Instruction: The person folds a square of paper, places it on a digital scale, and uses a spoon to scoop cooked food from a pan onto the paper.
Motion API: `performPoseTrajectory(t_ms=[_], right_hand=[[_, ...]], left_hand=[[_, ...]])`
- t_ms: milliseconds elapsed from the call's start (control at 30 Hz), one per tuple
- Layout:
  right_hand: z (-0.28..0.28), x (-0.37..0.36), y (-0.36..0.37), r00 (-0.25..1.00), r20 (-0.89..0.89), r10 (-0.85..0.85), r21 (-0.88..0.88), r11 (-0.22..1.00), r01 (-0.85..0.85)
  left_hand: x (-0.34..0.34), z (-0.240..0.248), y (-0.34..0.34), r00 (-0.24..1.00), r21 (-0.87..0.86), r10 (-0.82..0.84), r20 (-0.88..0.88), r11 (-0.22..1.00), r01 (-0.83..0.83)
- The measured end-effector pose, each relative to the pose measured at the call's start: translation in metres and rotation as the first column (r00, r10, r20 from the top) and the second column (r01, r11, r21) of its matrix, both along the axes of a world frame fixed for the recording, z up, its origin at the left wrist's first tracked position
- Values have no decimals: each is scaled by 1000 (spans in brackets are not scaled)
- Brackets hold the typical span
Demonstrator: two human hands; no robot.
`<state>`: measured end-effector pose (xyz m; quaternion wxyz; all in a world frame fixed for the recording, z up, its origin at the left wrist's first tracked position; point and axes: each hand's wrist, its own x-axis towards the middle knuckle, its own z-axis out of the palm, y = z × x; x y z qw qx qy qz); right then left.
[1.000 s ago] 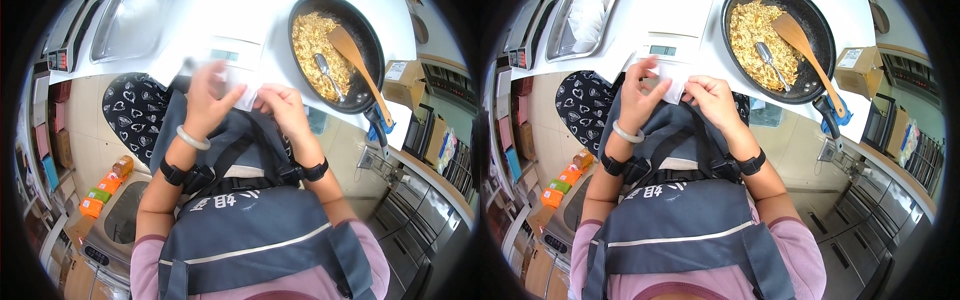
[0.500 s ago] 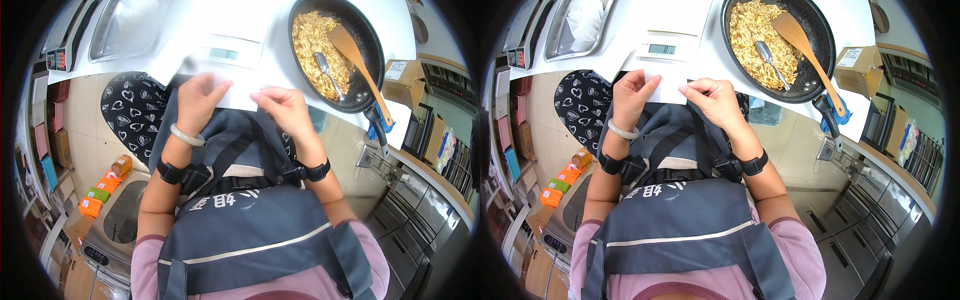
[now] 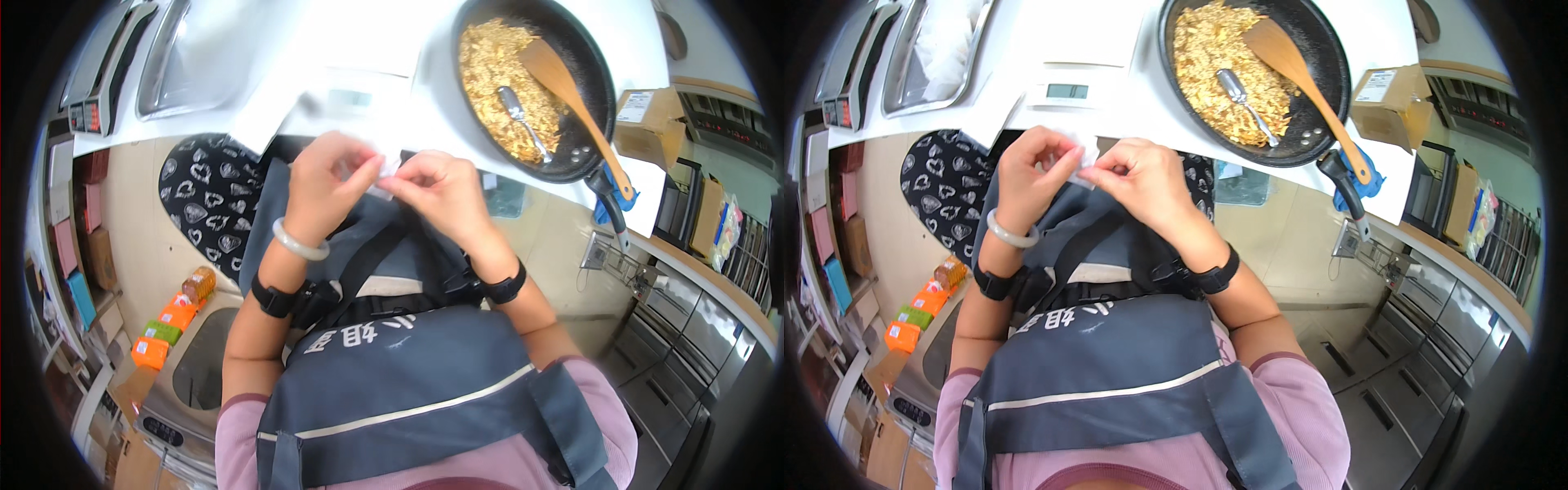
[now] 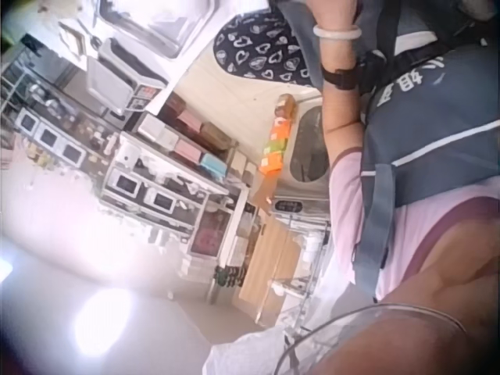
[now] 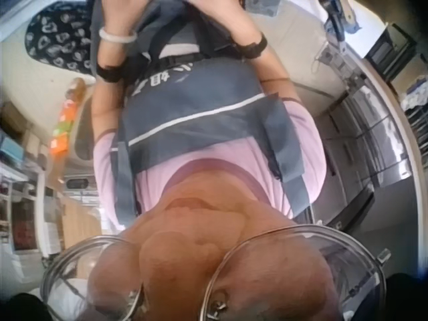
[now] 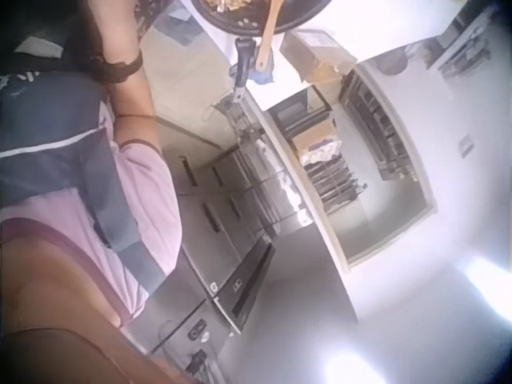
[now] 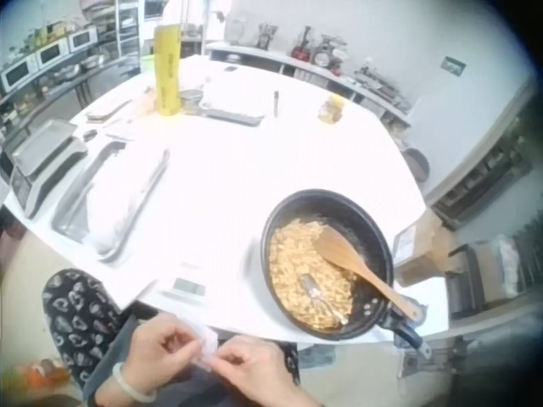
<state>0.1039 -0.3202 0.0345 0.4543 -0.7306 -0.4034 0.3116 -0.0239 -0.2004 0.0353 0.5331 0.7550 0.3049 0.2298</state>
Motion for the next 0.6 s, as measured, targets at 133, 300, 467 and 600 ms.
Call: performPoseTrajectory(t_ms=[133,300,467,600], right_hand=[[5,-1,2,985,166,43,53,997,-52],[9,2,0,972,189,139,71,985,-155],[9,3,0,968,185,171,61,981,-185],[12,4,0,968,187,167,69,981,-182]], left_hand=[[-3,-9,-2,999,-312,12,33,950,-1],[-4,-10,-2,988,-603,-78,134,784,144],[-9,-2,4,993,-702,-115,36,704,108],[-6,-1,1,987,-800,-131,89,581,149]])
